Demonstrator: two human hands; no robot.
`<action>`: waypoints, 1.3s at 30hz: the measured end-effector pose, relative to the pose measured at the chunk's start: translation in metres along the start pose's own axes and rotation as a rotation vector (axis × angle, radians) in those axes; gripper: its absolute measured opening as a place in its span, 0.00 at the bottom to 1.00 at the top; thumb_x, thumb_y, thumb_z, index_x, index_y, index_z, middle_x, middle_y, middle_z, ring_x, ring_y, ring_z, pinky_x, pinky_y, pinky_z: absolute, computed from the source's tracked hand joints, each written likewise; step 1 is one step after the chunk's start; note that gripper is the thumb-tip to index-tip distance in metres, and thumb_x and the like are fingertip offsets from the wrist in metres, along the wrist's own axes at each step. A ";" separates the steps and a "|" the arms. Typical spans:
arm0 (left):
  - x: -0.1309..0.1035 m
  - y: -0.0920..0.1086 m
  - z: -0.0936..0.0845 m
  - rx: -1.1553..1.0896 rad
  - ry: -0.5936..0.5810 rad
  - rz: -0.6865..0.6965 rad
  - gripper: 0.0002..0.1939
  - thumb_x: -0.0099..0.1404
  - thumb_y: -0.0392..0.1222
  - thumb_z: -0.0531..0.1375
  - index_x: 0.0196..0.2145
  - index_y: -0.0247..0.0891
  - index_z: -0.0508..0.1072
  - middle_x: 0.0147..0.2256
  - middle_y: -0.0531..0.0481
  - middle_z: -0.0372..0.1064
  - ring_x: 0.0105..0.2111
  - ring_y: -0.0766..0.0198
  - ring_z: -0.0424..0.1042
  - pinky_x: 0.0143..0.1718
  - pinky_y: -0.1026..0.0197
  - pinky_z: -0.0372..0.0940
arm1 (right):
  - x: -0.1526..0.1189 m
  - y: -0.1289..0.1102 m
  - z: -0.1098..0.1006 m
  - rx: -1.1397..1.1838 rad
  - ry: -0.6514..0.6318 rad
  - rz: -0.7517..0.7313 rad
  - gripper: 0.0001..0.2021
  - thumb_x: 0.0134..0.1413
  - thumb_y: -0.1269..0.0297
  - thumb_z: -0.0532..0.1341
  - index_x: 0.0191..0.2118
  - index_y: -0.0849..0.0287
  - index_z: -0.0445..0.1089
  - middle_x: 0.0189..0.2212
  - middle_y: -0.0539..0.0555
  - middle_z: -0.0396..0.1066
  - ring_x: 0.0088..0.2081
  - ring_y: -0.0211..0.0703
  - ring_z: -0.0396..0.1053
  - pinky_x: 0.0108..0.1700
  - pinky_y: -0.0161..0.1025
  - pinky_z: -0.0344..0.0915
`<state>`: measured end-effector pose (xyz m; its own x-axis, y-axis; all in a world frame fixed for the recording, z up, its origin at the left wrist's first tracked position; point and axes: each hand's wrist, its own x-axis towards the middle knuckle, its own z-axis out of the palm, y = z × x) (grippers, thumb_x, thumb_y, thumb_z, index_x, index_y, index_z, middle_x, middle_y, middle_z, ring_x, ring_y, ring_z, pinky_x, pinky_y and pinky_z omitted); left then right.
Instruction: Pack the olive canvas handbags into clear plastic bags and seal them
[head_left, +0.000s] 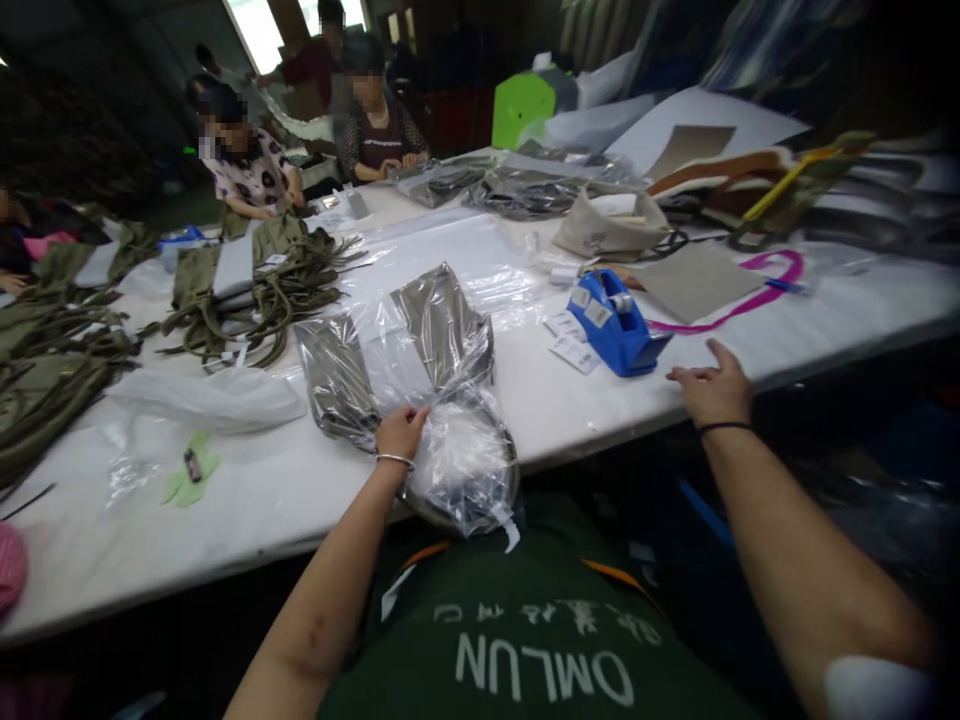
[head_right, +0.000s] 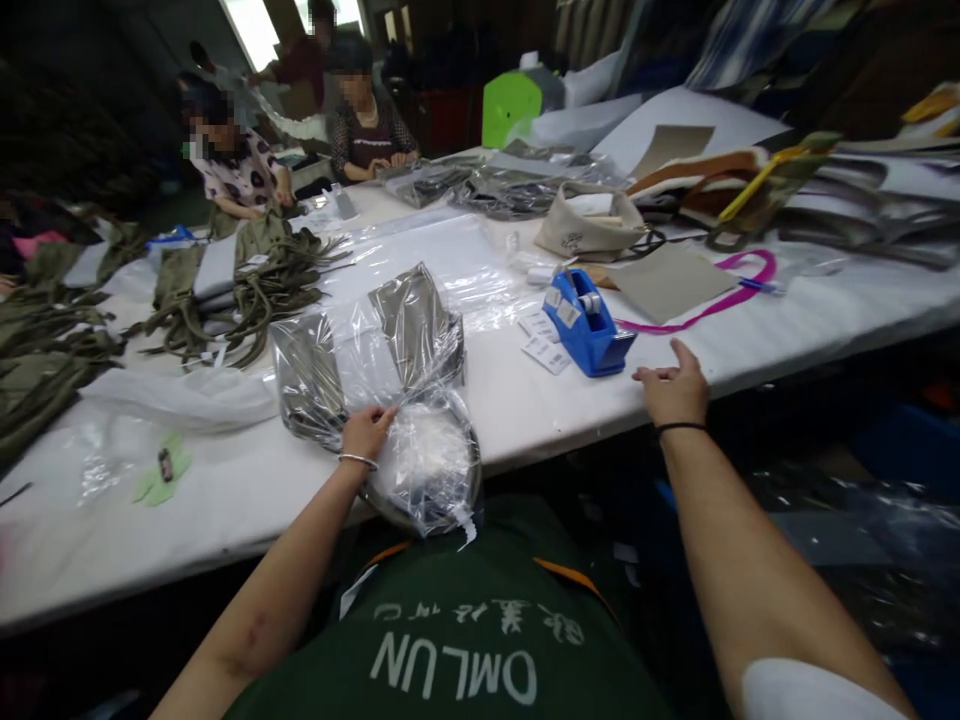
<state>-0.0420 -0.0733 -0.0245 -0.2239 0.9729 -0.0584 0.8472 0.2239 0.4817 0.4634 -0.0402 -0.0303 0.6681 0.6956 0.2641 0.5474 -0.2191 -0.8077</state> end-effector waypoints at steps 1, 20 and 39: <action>0.000 0.000 0.000 0.001 0.001 -0.004 0.20 0.68 0.58 0.57 0.34 0.40 0.79 0.32 0.48 0.77 0.34 0.60 0.72 0.35 0.62 0.57 | -0.007 -0.007 0.002 -0.008 -0.001 0.010 0.39 0.45 0.69 0.68 0.65 0.61 0.61 0.30 0.56 0.77 0.38 0.45 0.74 0.47 0.43 0.68; -0.011 0.006 -0.002 0.103 -0.021 0.009 0.24 0.70 0.62 0.52 0.38 0.42 0.79 0.37 0.44 0.78 0.39 0.54 0.76 0.39 0.59 0.62 | -0.242 -0.179 0.130 -0.395 -0.678 -0.880 0.35 0.62 0.62 0.60 0.71 0.61 0.48 0.42 0.63 0.74 0.45 0.56 0.65 0.48 0.48 0.59; -0.010 0.005 0.003 0.168 -0.040 0.006 0.24 0.70 0.61 0.51 0.39 0.43 0.79 0.37 0.42 0.78 0.40 0.54 0.76 0.40 0.58 0.63 | -0.202 -0.239 0.159 -0.699 -0.978 -0.783 0.11 0.52 0.58 0.68 0.36 0.60 0.80 0.37 0.65 0.79 0.41 0.55 0.76 0.41 0.43 0.68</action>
<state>-0.0337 -0.0814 -0.0240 -0.2023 0.9749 -0.0927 0.9179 0.2217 0.3291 0.1170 -0.0192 0.0256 -0.3672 0.9122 -0.1820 0.9285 0.3479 -0.1298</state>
